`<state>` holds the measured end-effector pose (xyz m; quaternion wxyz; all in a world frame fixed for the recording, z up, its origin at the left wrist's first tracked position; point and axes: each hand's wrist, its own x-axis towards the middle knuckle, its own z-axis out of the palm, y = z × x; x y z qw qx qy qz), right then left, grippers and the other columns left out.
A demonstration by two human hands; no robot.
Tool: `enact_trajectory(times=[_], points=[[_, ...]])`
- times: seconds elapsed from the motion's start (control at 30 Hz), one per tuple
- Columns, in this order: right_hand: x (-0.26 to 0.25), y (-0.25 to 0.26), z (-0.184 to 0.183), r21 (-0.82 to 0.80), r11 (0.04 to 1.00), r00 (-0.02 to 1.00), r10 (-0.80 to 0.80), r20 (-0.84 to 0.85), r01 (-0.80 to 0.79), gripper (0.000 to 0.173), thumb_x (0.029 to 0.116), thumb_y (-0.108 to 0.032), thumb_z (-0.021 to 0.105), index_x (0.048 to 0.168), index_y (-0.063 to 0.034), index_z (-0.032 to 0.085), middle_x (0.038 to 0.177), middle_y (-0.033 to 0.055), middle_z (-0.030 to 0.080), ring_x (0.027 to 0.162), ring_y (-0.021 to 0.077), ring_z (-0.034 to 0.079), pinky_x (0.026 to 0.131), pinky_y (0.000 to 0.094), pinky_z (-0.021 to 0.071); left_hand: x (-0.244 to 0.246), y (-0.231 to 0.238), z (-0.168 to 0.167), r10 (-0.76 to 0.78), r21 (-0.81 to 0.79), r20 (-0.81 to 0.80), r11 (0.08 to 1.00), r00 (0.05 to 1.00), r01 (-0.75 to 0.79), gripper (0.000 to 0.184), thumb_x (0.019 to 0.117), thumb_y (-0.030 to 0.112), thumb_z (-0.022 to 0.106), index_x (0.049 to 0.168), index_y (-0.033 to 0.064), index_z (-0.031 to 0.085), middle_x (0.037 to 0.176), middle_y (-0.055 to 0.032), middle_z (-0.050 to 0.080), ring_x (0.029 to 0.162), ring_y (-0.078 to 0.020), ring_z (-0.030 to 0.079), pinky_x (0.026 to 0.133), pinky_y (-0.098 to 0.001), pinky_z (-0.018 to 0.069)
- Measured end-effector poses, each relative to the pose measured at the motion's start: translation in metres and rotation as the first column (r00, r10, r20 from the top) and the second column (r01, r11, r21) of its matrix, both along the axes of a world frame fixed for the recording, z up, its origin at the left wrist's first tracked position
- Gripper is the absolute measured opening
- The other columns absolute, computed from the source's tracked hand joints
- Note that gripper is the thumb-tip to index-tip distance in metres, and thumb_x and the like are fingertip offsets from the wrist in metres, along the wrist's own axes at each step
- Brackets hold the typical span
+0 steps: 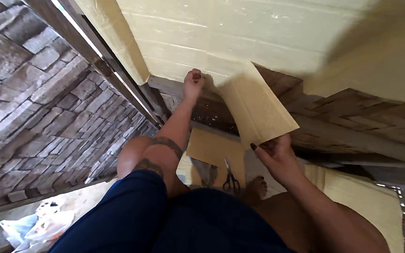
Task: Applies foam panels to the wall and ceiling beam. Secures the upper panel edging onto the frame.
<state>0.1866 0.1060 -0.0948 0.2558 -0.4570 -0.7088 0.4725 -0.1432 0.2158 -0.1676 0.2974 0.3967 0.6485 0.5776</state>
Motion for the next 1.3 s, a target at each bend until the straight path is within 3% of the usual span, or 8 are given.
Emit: enact_trajectory(times=[0.1,0.43,0.8,0.93,1.1,1.2,1.3], points=[[-0.004,-0.007,-0.002,-0.012,1.0,1.0,0.005,0.008,-0.005,0.082,0.0933,-0.027,0.068,0.156,-0.0048,0.02,0.137,0.0145,0.056,0.116,0.0154,0.066,0.095,0.0315,0.0588,-0.001,0.002,-0.002,-0.003,-0.002,0.013,1.0,1.0,0.003,0.043,0.0958,0.009,0.061,0.136,-0.0048,0.053,0.133,-0.0242,0.059,0.117,-0.0291,0.062,0.097,-0.0425,0.0541],[-0.014,-0.027,0.005,-0.012,1.0,0.996,-0.02,-0.093,0.019,0.075,0.0926,-0.021,0.067,0.15,-0.0015,0.023,0.128,0.0113,0.061,0.108,0.0131,0.069,0.092,0.0304,0.0604,0.002,0.004,0.0,-0.009,0.014,0.0,1.0,1.0,0.009,0.05,0.0927,0.012,0.067,0.135,-0.008,0.05,0.131,-0.0269,0.058,0.115,-0.0307,0.062,0.096,-0.0419,0.0542],[-0.018,-0.053,0.008,-0.052,0.997,0.978,0.038,-0.206,-0.049,0.082,0.0931,-0.02,0.069,0.152,0.0011,0.017,0.133,0.0132,0.058,0.112,0.0138,0.068,0.094,0.0294,0.0606,-0.004,-0.001,0.007,-0.037,-0.085,-0.039,0.996,0.999,0.034,0.045,0.0977,0.014,0.062,0.139,-0.0012,0.051,0.138,-0.0212,0.057,0.122,-0.0284,0.061,0.101,-0.0438,0.0521],[-0.016,-0.058,0.012,-0.03,0.997,0.971,0.065,-0.23,-0.073,0.08,0.0941,-0.019,0.068,0.15,0.0061,0.017,0.133,0.0134,0.059,0.112,0.0127,0.068,0.094,0.0288,0.0606,-0.002,0.0,0.009,-0.019,-0.093,-0.064,0.996,0.998,0.013,0.046,0.0954,0.014,0.063,0.137,-0.0015,0.053,0.136,-0.0221,0.059,0.121,-0.0311,0.061,0.101,-0.0481,0.0515],[-0.013,-0.053,0.014,-0.071,0.997,0.963,-0.007,-0.27,-0.013,0.081,0.0933,-0.014,0.067,0.15,0.0065,0.014,0.132,0.014,0.058,0.111,0.0134,0.069,0.091,0.0291,0.0618,-0.002,0.003,0.007,-0.019,-0.048,-0.053,0.999,0.998,0.017,0.043,0.0942,0.011,0.065,0.133,-0.0054,0.054,0.129,-0.0244,0.061,0.116,-0.0313,0.063,0.098,-0.0456,0.0537],[-0.007,-0.041,0.01,-0.075,0.996,0.97,-0.068,-0.232,0.052,0.077,0.0938,-0.015,0.065,0.15,0.0045,0.016,0.13,0.0131,0.059,0.108,0.0129,0.069,0.087,0.0297,0.062,-0.002,0.005,0.006,-0.013,-0.042,-0.05,0.999,0.999,0.011,0.042,0.0938,0.01,0.066,0.131,-0.0058,0.054,0.128,-0.0248,0.061,0.115,-0.0314,0.063,0.097,-0.0454,0.0533],[0.0,-0.027,0.003,0.007,0.988,0.986,-0.153,-0.059,0.154,0.079,0.0918,-0.019,0.067,0.151,0.0024,0.02,0.131,0.015,0.058,0.107,0.0107,0.068,0.085,0.0272,0.0609,-0.003,0.005,0.008,-0.008,-0.064,-0.058,0.998,0.998,0.005,0.042,0.0945,0.01,0.066,0.132,-0.005,0.054,0.128,-0.025,0.06,0.114,-0.0316,0.063,0.096,-0.0453,0.0534]])
